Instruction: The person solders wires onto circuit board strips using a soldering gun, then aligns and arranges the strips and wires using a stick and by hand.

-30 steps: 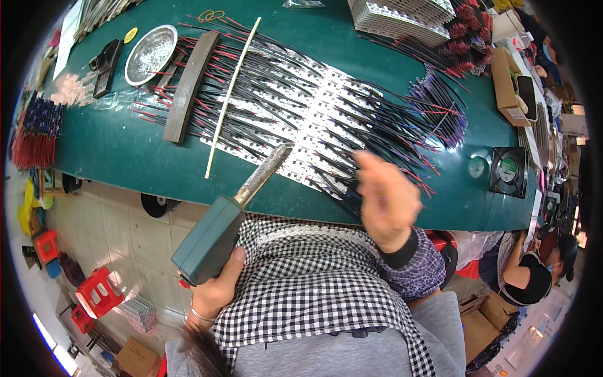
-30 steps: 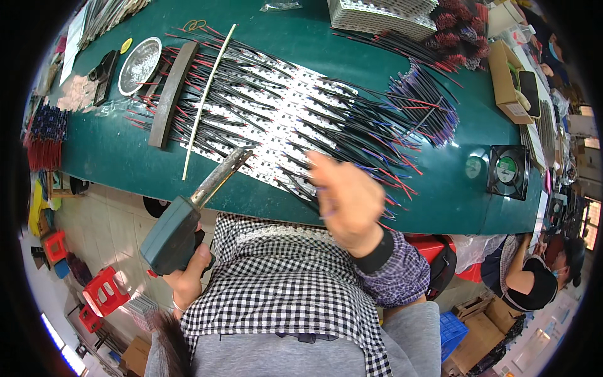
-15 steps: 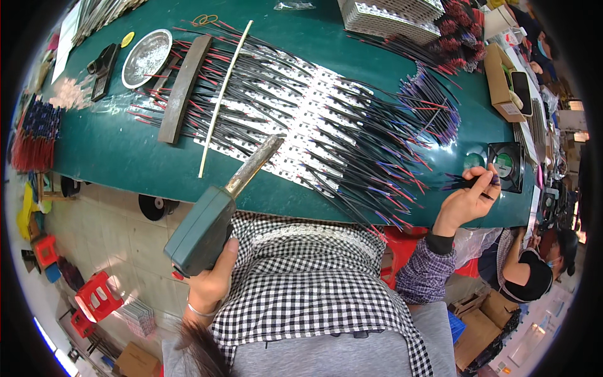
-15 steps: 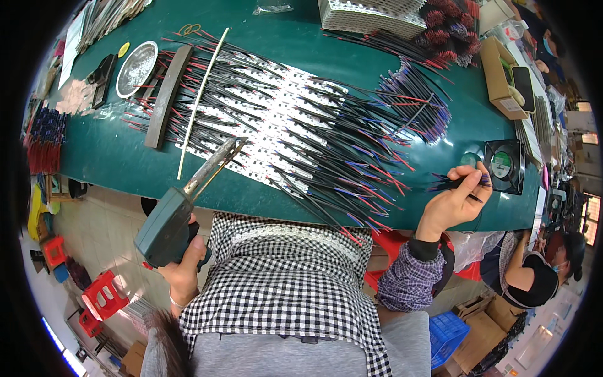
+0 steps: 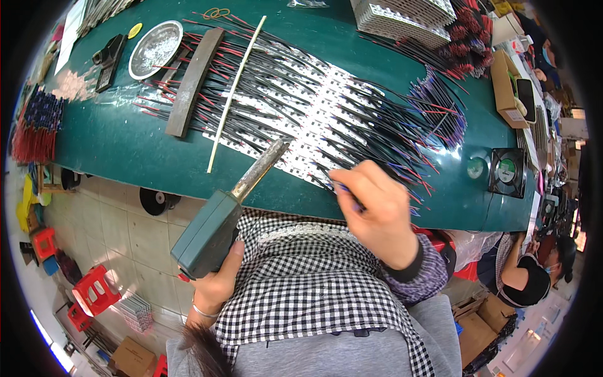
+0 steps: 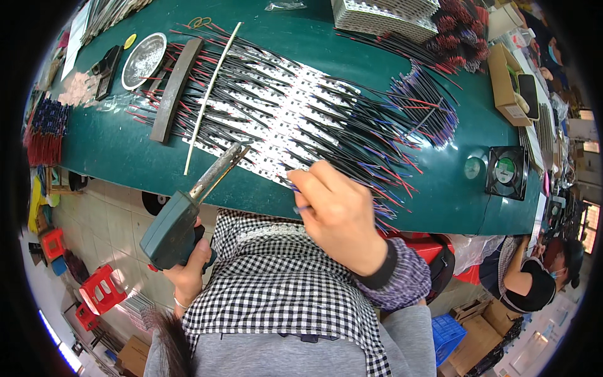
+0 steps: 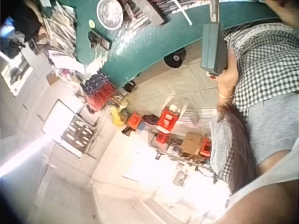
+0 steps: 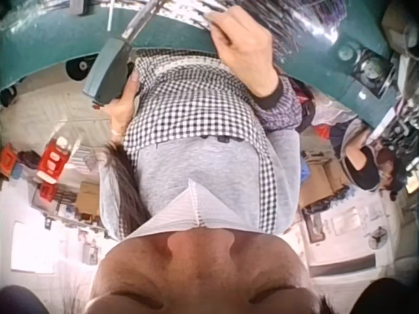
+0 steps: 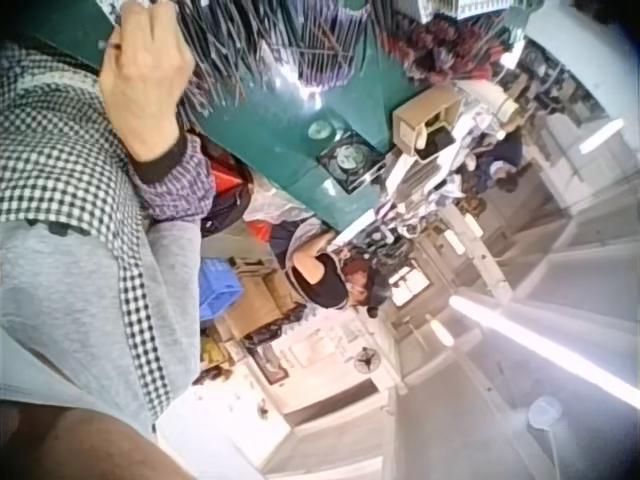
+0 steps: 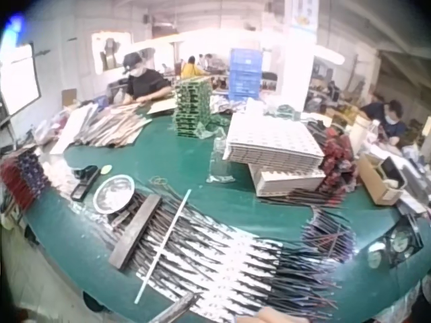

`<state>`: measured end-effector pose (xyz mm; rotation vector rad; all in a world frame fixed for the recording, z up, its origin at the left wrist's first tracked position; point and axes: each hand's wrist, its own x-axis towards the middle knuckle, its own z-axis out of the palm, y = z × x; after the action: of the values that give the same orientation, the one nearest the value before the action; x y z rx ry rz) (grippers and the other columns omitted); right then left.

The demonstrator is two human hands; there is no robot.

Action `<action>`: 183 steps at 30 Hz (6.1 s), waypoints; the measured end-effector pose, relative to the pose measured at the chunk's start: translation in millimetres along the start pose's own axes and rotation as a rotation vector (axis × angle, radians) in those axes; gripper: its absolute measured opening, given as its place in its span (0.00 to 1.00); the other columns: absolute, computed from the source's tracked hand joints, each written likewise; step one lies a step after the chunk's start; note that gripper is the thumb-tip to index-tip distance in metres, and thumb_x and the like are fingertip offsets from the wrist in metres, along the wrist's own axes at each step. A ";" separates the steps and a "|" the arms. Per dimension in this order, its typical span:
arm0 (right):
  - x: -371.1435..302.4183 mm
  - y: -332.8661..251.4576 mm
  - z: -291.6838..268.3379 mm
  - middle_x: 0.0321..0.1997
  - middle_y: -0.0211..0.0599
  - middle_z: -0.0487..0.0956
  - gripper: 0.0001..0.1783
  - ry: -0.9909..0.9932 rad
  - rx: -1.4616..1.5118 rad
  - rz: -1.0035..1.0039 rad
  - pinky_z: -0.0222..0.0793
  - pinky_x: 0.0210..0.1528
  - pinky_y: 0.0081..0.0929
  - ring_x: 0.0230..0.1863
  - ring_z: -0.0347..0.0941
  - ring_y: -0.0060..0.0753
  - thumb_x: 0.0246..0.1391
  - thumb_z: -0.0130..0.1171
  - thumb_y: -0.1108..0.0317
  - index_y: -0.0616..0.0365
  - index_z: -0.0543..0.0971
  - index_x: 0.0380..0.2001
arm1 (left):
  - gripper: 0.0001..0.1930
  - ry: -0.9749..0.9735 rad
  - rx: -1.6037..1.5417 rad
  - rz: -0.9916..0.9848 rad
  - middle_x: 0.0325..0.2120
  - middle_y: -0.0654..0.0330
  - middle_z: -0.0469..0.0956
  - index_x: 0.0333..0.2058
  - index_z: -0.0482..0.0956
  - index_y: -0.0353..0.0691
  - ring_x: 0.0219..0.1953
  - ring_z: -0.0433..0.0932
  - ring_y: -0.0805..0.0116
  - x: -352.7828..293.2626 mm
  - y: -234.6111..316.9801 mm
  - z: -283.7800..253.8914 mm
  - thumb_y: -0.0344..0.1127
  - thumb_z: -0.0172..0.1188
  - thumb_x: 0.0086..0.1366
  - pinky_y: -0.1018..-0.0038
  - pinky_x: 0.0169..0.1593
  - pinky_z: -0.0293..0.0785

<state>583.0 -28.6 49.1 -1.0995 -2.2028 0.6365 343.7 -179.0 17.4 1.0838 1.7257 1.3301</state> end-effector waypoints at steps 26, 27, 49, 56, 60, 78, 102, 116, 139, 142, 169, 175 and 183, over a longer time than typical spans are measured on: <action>2.9 3.8 35.7 0.36 0.40 0.75 0.14 -0.015 0.051 0.213 0.74 0.34 0.36 0.33 0.77 0.46 0.45 0.63 0.85 0.62 0.80 0.38 | 0.11 -0.020 0.073 0.019 0.30 0.58 0.86 0.38 0.85 0.31 0.28 0.82 0.72 -2.1 -0.4 -5.7 0.24 0.70 0.55 0.76 0.34 0.78; 2.2 4.2 36.1 0.35 0.40 0.75 0.15 -0.024 0.033 0.207 0.74 0.34 0.37 0.34 0.77 0.45 0.45 0.63 0.85 0.61 0.80 0.38 | 0.11 -0.020 0.073 0.019 0.30 0.58 0.86 0.38 0.85 0.31 0.28 0.82 0.72 -1.6 -0.3 -5.1 0.24 0.70 0.55 0.76 0.34 0.78; -0.6 8.7 52.9 0.28 0.34 0.68 0.12 0.001 -0.230 -0.140 0.68 0.24 0.29 0.28 0.71 0.33 0.41 0.62 0.80 0.63 0.79 0.34 | 0.11 -0.240 0.154 0.078 0.30 0.52 0.81 0.35 0.82 0.28 0.28 0.81 0.63 11.9 3.8 -8.2 0.20 0.67 0.50 0.72 0.34 0.77; 1.1 9.9 50.3 0.28 0.35 0.68 0.11 -0.028 -0.200 -0.129 0.68 0.24 0.30 0.29 0.71 0.34 0.41 0.62 0.80 0.63 0.79 0.33 | 0.11 -0.277 0.180 0.065 0.30 0.52 0.81 0.35 0.81 0.28 0.28 0.81 0.63 14.8 6.3 -7.9 0.19 0.67 0.50 0.73 0.33 0.76; 2.2 9.4 50.0 0.29 0.36 0.69 0.11 -0.036 -0.181 -0.115 0.69 0.24 0.31 0.29 0.72 0.35 0.42 0.61 0.81 0.63 0.79 0.33 | 0.11 -0.281 0.209 0.050 0.30 0.52 0.81 0.35 0.81 0.28 0.28 0.81 0.63 17.6 10.5 -7.9 0.19 0.67 0.50 0.73 0.33 0.76; 0.8 6.1 47.9 0.30 0.39 0.72 0.21 -0.078 -0.173 -0.036 0.72 0.30 0.36 0.30 0.75 0.42 0.32 0.65 0.86 0.62 0.81 0.36 | 0.11 -0.212 0.158 0.058 0.30 0.51 0.82 0.35 0.83 0.29 0.29 0.83 0.60 6.1 -0.5 -12.7 0.21 0.68 0.49 0.72 0.36 0.79; -0.7 7.7 48.1 0.31 0.39 0.72 0.24 -0.077 -0.173 -0.120 0.72 0.31 0.35 0.32 0.74 0.42 0.30 0.62 0.88 0.65 0.81 0.39 | 0.12 -0.280 0.193 0.092 0.33 0.50 0.82 0.35 0.82 0.28 0.32 0.84 0.59 11.0 4.2 -12.6 0.19 0.67 0.49 0.71 0.38 0.80; -1.6 14.1 48.3 0.31 0.36 0.68 0.16 -0.092 -0.243 -0.223 0.70 0.26 0.28 0.33 0.71 0.35 0.40 0.61 0.79 0.66 0.79 0.37 | 0.12 -0.314 0.201 0.144 0.32 0.55 0.81 0.38 0.81 0.28 0.31 0.81 0.66 12.7 4.4 -16.0 0.20 0.66 0.52 0.74 0.35 0.76; -14.5 9.5 -63.6 0.26 0.40 0.75 0.04 0.290 -0.067 0.416 0.69 0.30 0.29 0.26 0.72 0.29 0.66 0.54 0.77 0.64 0.77 0.35 | 0.15 -0.123 -0.836 -0.381 0.38 0.45 0.80 0.46 0.77 0.21 0.18 0.65 0.77 195.7 -49.3 -116.8 0.29 0.58 0.65 0.80 0.20 0.60; 6.3 38.7 -96.9 0.32 0.45 0.79 0.02 0.437 -0.350 0.163 0.71 0.35 0.32 0.31 0.78 0.44 0.64 0.55 0.78 0.65 0.76 0.37 | 0.16 -0.156 -0.706 -0.434 0.37 0.50 0.79 0.47 0.76 0.24 0.19 0.65 0.78 214.3 -58.9 -128.6 0.32 0.57 0.68 0.81 0.19 0.59; 48.7 192.3 -135.9 0.62 0.43 0.72 0.39 -0.145 -0.245 0.089 0.55 0.70 0.49 0.68 0.62 0.50 0.42 0.72 0.75 0.54 0.73 0.62 | 0.16 0.112 0.683 0.308 0.45 0.54 0.81 0.55 0.74 0.33 0.34 0.78 0.69 166.1 -31.2 -45.3 0.33 0.57 0.72 0.73 0.32 0.71; 44.2 198.3 -136.7 0.76 0.47 0.59 0.48 -0.260 -0.172 0.143 0.39 0.78 0.55 0.79 0.45 0.48 0.42 0.75 0.65 0.44 0.67 0.69 | 0.20 0.050 0.881 0.389 0.47 0.50 0.78 0.56 0.72 0.31 0.29 0.75 0.60 137.8 -12.9 -6.0 0.35 0.59 0.70 0.67 0.35 0.71; 22.4 215.2 -126.4 0.76 0.38 0.61 0.35 -0.205 -0.270 0.020 0.35 0.78 0.54 0.79 0.47 0.46 0.59 0.63 0.51 0.41 0.68 0.69 | 0.19 -0.014 0.916 0.324 0.46 0.41 0.79 0.54 0.73 0.28 0.37 0.81 0.45 130.7 -25.7 0.1 0.35 0.59 0.70 0.60 0.38 0.75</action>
<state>775.6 126.3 7.9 -1.2384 -2.5128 0.4876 284.9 -63.0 -11.9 1.9193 2.2770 0.6453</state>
